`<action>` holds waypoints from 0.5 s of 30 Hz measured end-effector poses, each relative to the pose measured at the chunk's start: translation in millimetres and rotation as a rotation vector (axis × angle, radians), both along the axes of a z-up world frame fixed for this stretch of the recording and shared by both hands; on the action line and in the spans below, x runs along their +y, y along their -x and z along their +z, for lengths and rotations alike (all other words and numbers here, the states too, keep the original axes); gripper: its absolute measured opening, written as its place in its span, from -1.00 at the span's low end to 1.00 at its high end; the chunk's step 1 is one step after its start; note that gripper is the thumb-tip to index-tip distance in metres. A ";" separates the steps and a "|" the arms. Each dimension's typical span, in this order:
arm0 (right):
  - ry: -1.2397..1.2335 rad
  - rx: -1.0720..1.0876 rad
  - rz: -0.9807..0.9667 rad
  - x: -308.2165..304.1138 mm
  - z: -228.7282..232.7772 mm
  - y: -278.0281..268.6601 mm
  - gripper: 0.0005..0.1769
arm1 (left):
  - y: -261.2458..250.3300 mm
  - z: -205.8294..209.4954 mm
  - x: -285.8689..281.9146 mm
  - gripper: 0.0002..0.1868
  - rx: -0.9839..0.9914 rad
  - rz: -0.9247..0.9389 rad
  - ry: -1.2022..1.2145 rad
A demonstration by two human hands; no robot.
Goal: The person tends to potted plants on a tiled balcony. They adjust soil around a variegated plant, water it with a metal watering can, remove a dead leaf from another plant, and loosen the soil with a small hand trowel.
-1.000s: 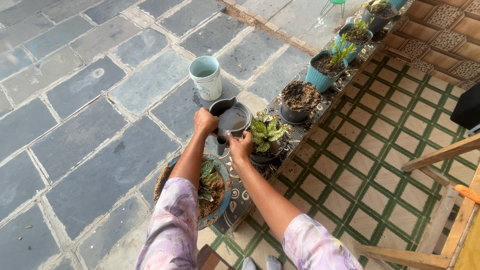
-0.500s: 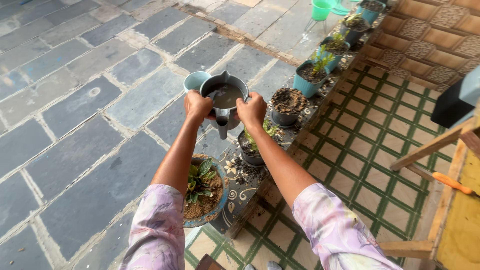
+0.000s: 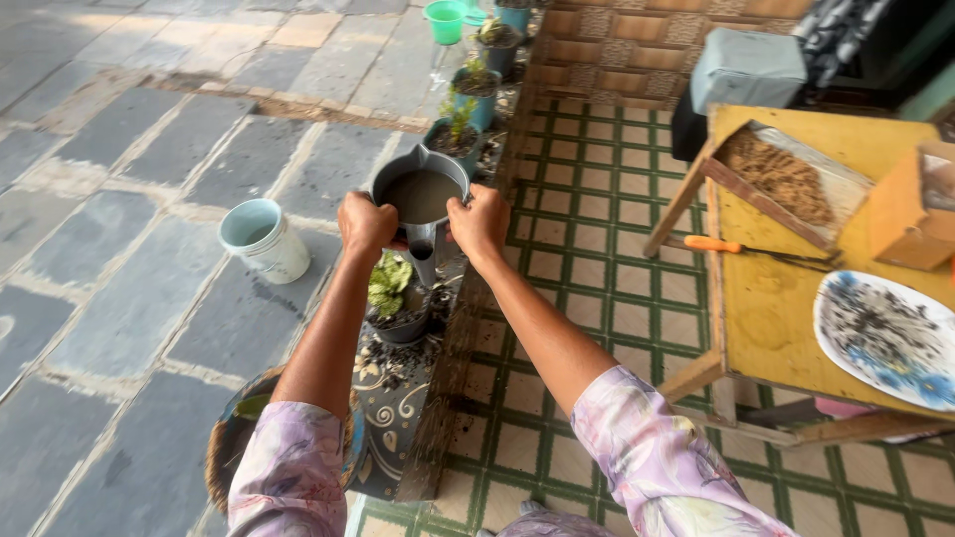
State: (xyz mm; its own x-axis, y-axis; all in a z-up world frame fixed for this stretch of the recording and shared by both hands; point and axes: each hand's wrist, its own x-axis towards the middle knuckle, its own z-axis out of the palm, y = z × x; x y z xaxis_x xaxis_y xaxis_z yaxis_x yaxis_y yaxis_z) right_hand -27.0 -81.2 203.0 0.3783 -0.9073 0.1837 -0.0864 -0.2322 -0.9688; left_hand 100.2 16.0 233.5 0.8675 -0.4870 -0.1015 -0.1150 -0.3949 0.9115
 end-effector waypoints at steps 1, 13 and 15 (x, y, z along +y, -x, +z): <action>-0.012 0.000 -0.025 -8.2 -3.3 14.2 -0.85 | 12.5 -3.3 -13.0 -0.82 0.004 -0.019 0.007; -0.087 0.050 -0.389 -125.3 -84.7 243.6 -0.55 | 223.0 -73.4 -170.8 -0.74 0.123 -0.371 -0.183; -0.111 0.045 -0.437 -144.5 -97.1 291.0 -0.53 | 266.9 -90.6 -196.8 -0.73 0.084 -0.438 -0.187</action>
State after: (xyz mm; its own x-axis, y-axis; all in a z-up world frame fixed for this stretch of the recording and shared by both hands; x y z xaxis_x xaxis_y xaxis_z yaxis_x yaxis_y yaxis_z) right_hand -318.0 -225.8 105.9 -0.0392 -0.9969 0.0689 -0.1957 -0.0600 -0.9788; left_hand -166.7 -180.8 142.9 0.5703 -0.7711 -0.2831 -0.2363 -0.4841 0.8425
